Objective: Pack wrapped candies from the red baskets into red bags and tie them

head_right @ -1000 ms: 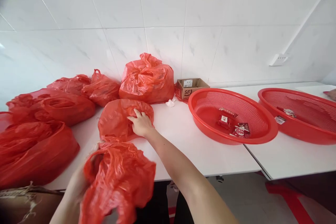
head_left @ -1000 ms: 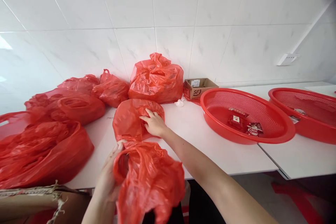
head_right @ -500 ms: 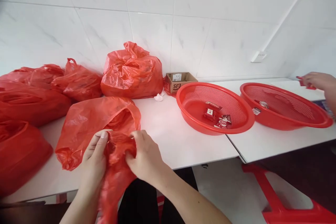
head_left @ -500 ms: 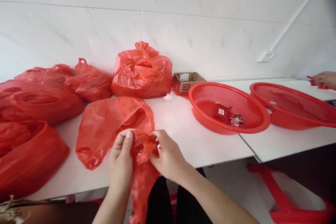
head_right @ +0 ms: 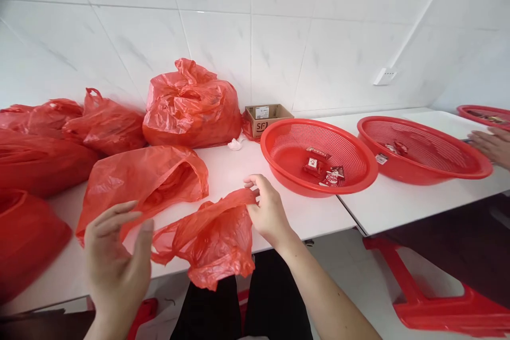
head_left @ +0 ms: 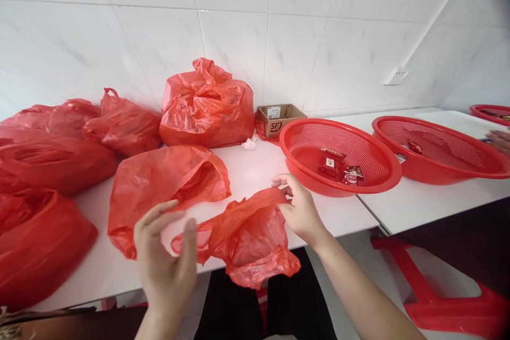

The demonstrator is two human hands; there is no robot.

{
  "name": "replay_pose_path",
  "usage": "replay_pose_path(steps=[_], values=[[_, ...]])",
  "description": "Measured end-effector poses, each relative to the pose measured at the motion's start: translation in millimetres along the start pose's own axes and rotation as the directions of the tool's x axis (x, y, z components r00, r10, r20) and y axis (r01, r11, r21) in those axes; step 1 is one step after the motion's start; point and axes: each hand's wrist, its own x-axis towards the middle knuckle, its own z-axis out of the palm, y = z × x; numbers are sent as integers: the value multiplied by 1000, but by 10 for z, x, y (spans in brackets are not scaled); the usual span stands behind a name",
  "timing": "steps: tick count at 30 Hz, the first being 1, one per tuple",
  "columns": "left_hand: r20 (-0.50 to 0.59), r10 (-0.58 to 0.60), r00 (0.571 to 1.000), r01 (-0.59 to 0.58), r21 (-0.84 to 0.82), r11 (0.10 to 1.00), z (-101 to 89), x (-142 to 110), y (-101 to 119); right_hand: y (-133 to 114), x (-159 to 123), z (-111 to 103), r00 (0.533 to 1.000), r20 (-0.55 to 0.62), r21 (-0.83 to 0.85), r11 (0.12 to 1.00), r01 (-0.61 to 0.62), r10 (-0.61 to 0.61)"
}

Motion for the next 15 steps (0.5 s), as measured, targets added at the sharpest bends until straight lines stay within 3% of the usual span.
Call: replay_pose_path(steps=[1, 3, 4, 6, 8, 10, 13, 15], values=[[96, 128, 987, -132, 43, 990, 42, -45, 119, -30, -8, 33, 1000, 19, 0, 1000, 13, -13], [360, 263, 895, -317, 99, 943, 165, -121, 231, -65, -15, 71, 998, 36, -14, 999, 44, -43], [456, 252, 853, -353, 149, 924, 233, -145, 213, -68, -13, 65, 997, 35, -33, 997, 65, -64], [572, 121, 812, -314, 252, 916, 337, -152, 65, -50, -3, -15, 992, 52, -103, 987, 121, -116], [607, -29, 794, -211, 320, 924, 367, -102, -129, -29, 2, -179, 983, 119, -215, 962, 165, -142], [570, -94, 816, -131, 340, 931, 329, -19, -252, -57, -18, -375, 976, 184, -321, 931, 174, -119], [485, -131, 865, -17, 289, 957, 242, 76, -208, -257, -118, -542, 973, 133, -372, 900, 225, -189], [501, -210, 839, 128, 193, 973, 221, 82, -73, -436, -211, -486, 935, 80, -313, 882, 353, -346]])
